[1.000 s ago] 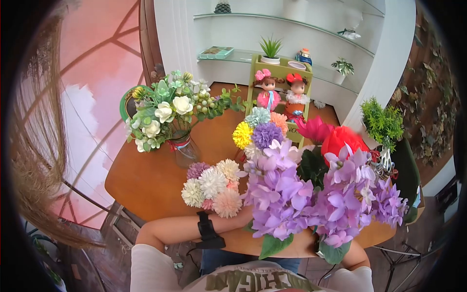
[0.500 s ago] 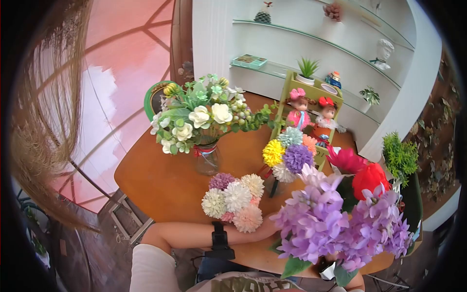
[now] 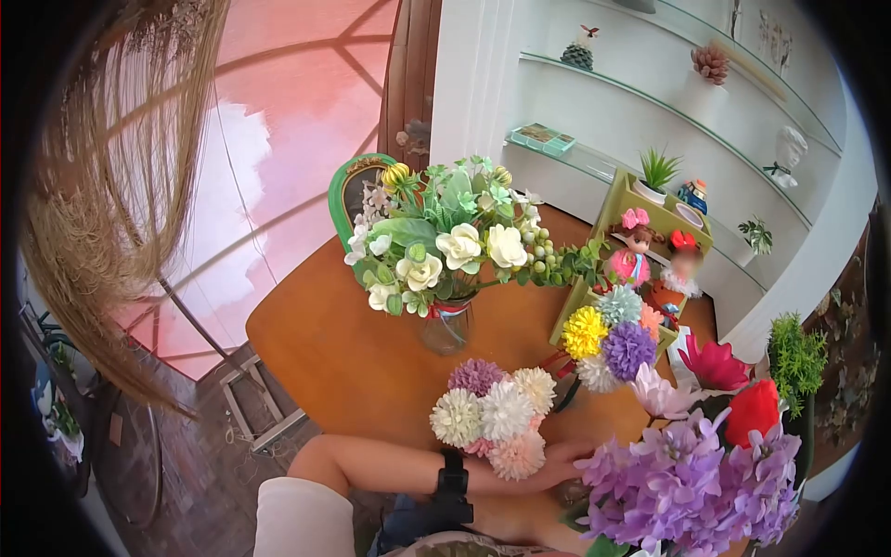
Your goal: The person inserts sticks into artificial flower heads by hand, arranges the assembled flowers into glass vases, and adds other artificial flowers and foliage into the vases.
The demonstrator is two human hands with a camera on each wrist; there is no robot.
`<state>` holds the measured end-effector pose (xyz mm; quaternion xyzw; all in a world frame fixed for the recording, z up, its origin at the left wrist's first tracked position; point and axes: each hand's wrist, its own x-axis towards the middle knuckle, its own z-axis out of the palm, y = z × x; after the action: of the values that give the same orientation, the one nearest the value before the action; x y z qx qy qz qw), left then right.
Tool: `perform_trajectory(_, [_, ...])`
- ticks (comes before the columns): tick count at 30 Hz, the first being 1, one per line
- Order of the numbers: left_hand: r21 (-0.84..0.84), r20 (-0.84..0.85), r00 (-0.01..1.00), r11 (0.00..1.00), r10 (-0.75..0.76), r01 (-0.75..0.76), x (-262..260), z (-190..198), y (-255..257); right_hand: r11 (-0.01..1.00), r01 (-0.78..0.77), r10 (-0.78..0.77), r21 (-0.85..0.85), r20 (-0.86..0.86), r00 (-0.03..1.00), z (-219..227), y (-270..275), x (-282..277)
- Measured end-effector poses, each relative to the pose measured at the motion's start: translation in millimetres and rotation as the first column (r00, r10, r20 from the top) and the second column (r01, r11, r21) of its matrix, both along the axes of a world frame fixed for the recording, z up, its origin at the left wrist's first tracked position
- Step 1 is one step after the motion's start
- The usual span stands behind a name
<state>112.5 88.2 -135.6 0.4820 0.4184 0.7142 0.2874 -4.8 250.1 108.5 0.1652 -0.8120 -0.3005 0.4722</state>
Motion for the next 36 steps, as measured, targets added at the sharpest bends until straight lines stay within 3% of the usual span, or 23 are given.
perform_trajectory(2, [0.044, -0.048, 0.999, 0.999, 0.01, -0.008, -7.0, 13.0, -8.2, 1.0, -0.02, 0.02, -0.021, 0.02, 1.0, 0.0, -0.2, -8.1])
perform_trajectory(3, [0.047, -0.04, 0.999, 0.999, 0.017, -0.015, 15.7, 9.8, 55.1, 0.999, -0.028, 0.029, -0.031, 0.03, 0.999, 0.3, 0.3, -11.6])
perform_trajectory(4, [0.049, -0.033, 0.999, 0.999, 0.021, -0.02, 17.4, 4.3, 53.6, 0.999, -0.033, 0.034, -0.043, 0.041, 0.999, 0.2, 1.7, -13.7])
perform_trajectory(5, [0.05, -0.025, 0.999, 0.999, 0.02, -0.019, -4.2, 3.6, -4.6, 0.998, -0.032, 0.035, -0.055, 0.05, 0.998, 0.1, 4.0, -14.6])
perform_trajectory(6, [0.05, -0.016, 1.0, 0.999, 0.013, -0.012, -2.5, 0.6, 1.1, 0.997, -0.026, 0.03, -0.067, 0.061, 0.998, -0.4, 7.8, -13.1])
perform_trajectory(7, [0.05, -0.007, 1.0, 0.999, 0.0, 0.001, 12.5, 1.5, 56.0, 0.997, -0.013, 0.019, -0.081, 0.073, 0.997, -1.1, 12.9, -9.2])
perform_trajectory(8, [0.049, 0.001, 1.0, 0.999, -0.019, 0.019, 0.3, -7.8, 3.7, 0.996, 0.005, 0.003, -0.094, 0.082, 0.997, -1.4, 19.4, -3.4])
perform_trajectory(11, [0.04, 0.021, 0.996, 0.995, -0.088, 0.087, -2.6, -20.2, -14.9, 0.987, 0.072, -0.057, -0.142, 0.107, 0.993, -2.7, 40.5, 20.9])
perform_trajectory(18, [-0.001, 0.043, 0.983, 0.984, -0.176, 0.177, 4.5, -51.8, -12.9, 0.95, 0.152, -0.119, -0.271, 0.136, 0.984, -6.3, 69.1, 63.6])
perform_trajectory(19, [-0.008, 0.045, 0.981, 0.982, -0.189, 0.189, 38.8, -84.1, -13.9, 0.943, 0.162, -0.126, -0.29, 0.138, 0.982, -6.7, 72.8, 70.5])
perform_trajectory(23, [-0.03, 0.065, 0.969, 0.97, -0.24, 0.242, 31.0, -97.6, -25.6, 0.91, 0.207, -0.159, -0.361, 0.157, 0.975, -10.2, 87.0, 99.6])
perform_trajectory(25, [-0.038, 0.08, 0.961, 0.962, -0.265, 0.269, 11.7, -81.8, -11.8, 0.891, 0.23, -0.175, -0.392, 0.172, 0.969, -12.3, 92.7, 114.9])
perform_trajectory(27, [-0.048, 0.109, 0.95, 0.953, -0.293, 0.299, 23.6, -108.7, -34.0, 0.867, 0.261, -0.192, -0.425, 0.199, 0.961, -18.0, 97.1, 133.3])
perform_trajectory(33, [-0.076, 0.192, 0.914, 0.923, -0.356, 0.376, 15.4, -121.1, -45.6, 0.786, 0.338, -0.224, -0.518, 0.271, 0.936, -32.5, 102.6, 185.9])
perform_trajectory(36, [-0.091, 0.233, 0.9, 0.913, -0.37, 0.399, -0.3, -114.4, -27.0, 0.744, 0.362, -0.22, -0.563, 0.304, 0.927, -40.3, 101.9, 205.9])
